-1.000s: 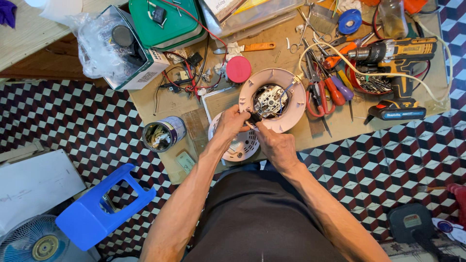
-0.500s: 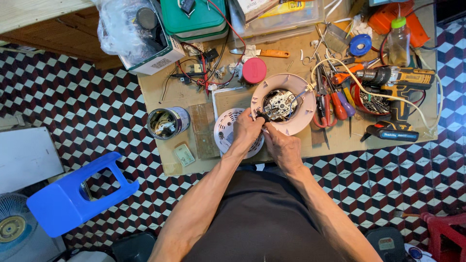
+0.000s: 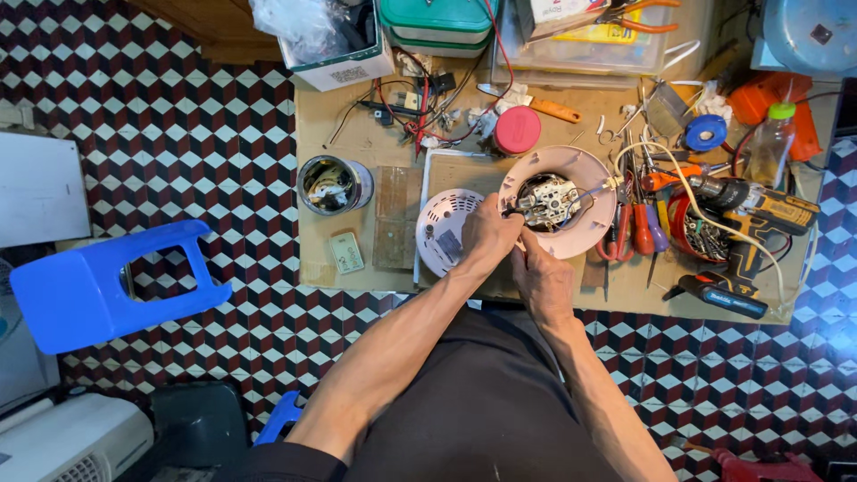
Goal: The person disassembles a white circular electronic device, removes the cover, and manipulates internal components and wires. They repeatedly separate and reattach the cover while adjusting parts inside the housing.
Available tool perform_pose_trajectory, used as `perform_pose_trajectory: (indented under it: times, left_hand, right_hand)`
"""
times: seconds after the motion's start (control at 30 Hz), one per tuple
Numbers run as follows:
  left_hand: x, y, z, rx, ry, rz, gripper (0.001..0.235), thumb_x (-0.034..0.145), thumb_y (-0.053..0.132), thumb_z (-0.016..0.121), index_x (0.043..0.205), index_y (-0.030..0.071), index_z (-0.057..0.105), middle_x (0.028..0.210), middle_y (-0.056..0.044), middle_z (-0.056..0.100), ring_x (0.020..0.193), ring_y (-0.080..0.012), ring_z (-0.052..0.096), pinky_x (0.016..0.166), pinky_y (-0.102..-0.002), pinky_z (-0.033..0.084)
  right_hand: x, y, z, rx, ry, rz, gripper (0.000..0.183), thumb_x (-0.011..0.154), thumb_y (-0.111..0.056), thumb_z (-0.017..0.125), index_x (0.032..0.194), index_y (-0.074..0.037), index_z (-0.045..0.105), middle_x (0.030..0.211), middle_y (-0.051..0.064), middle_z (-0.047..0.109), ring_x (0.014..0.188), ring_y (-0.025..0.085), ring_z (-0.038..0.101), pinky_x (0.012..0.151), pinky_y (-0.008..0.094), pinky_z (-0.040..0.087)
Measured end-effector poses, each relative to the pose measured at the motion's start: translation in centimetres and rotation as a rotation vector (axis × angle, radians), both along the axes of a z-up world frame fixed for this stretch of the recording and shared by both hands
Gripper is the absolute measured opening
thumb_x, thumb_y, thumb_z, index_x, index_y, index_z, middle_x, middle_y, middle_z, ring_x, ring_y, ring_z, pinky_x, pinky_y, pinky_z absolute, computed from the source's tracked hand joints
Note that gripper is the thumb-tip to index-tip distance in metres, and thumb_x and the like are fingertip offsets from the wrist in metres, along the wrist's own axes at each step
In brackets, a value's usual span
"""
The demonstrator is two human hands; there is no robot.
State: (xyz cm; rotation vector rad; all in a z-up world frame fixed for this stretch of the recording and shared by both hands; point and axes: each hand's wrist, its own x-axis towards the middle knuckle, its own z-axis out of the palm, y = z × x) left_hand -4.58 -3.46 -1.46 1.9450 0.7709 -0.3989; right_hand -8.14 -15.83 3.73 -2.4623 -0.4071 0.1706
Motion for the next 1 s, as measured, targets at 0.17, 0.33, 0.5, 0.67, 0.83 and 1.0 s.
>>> perform_pose_trajectory:
  times: [0.17, 0.33, 0.5, 0.67, 0.83, 1.0]
  left_hand:
    - [-0.1, -0.3, 0.0, -0.040, 0.022, 0.012, 0.042, 0.077, 0.030, 0.066, 0.112, 0.007, 0.063, 0.099, -0.021, 0.074, 0.092, -0.0415, 0.072, 0.080, -0.049, 0.056]
    - [0.1, -0.2, -0.5, -0.033, 0.033, -0.025, 0.042, 0.080, 0.030, 0.063, 0.114, 0.006, 0.063, 0.100, -0.022, 0.074, 0.095, -0.0419, 0.071, 0.082, -0.049, 0.056]
    - [-0.1, 0.3, -0.2, -0.035, -0.019, -0.044, 0.040, 0.081, 0.030, 0.064, 0.112, 0.005, 0.064, 0.102, -0.022, 0.074, 0.097, -0.0416, 0.071, 0.084, -0.048, 0.055]
    - [-0.7, 0.9, 0.0, -0.125, 0.003, -0.023, 0.048, 0.080, 0.029, 0.065, 0.123, 0.007, 0.064, 0.103, -0.018, 0.076, 0.096, -0.0349, 0.073, 0.084, -0.043, 0.056]
    - [-4.3, 6.0, -0.9, 0.019, -0.250, -0.025, 0.060, 0.087, 0.034, 0.070, 0.140, 0.008, 0.057, 0.127, -0.017, 0.070, 0.105, -0.0307, 0.072, 0.088, -0.039, 0.056]
    - [-7.2, 12.2, -4.5, 0.154, -0.276, 0.033, 0.058, 0.092, 0.026, 0.076, 0.139, -0.001, 0.057, 0.127, -0.025, 0.067, 0.113, -0.0342, 0.066, 0.096, -0.042, 0.051]
  right_hand:
    - [0.0, -0.3, 0.2, -0.022, 0.005, 0.034, 0.036, 0.094, -0.011, 0.070, 0.129, -0.011, 0.066, 0.078, 0.021, 0.069, 0.068, 0.035, 0.071, 0.060, 0.043, 0.053]
    - [-0.5, -0.9, 0.4, -0.042, -0.040, 0.008, 0.038, 0.095, -0.014, 0.071, 0.132, -0.008, 0.064, 0.076, 0.019, 0.070, 0.064, 0.033, 0.070, 0.060, 0.044, 0.053]
    - [-1.1, -2.3, 1.7, -0.022, 0.002, -0.049, 0.042, 0.095, -0.011, 0.070, 0.136, -0.009, 0.061, 0.076, 0.015, 0.071, 0.063, 0.030, 0.070, 0.060, 0.041, 0.053]
    - [-2.3, -3.1, 2.9, 0.069, 0.050, -0.144, 0.044, 0.094, -0.006, 0.069, 0.136, -0.008, 0.060, 0.079, 0.014, 0.070, 0.062, 0.026, 0.070, 0.058, 0.038, 0.052]
    - [-4.3, -4.6, 1.8, 0.131, 0.151, -0.182, 0.033, 0.097, -0.010, 0.068, 0.129, -0.011, 0.063, 0.072, 0.010, 0.069, 0.059, 0.022, 0.070, 0.056, 0.034, 0.052]
    - [-6.1, -5.8, -1.1, 0.007, 0.149, -0.060, 0.015, 0.099, -0.020, 0.070, 0.113, -0.014, 0.067, 0.082, 0.011, 0.072, 0.069, 0.023, 0.071, 0.065, 0.035, 0.056]
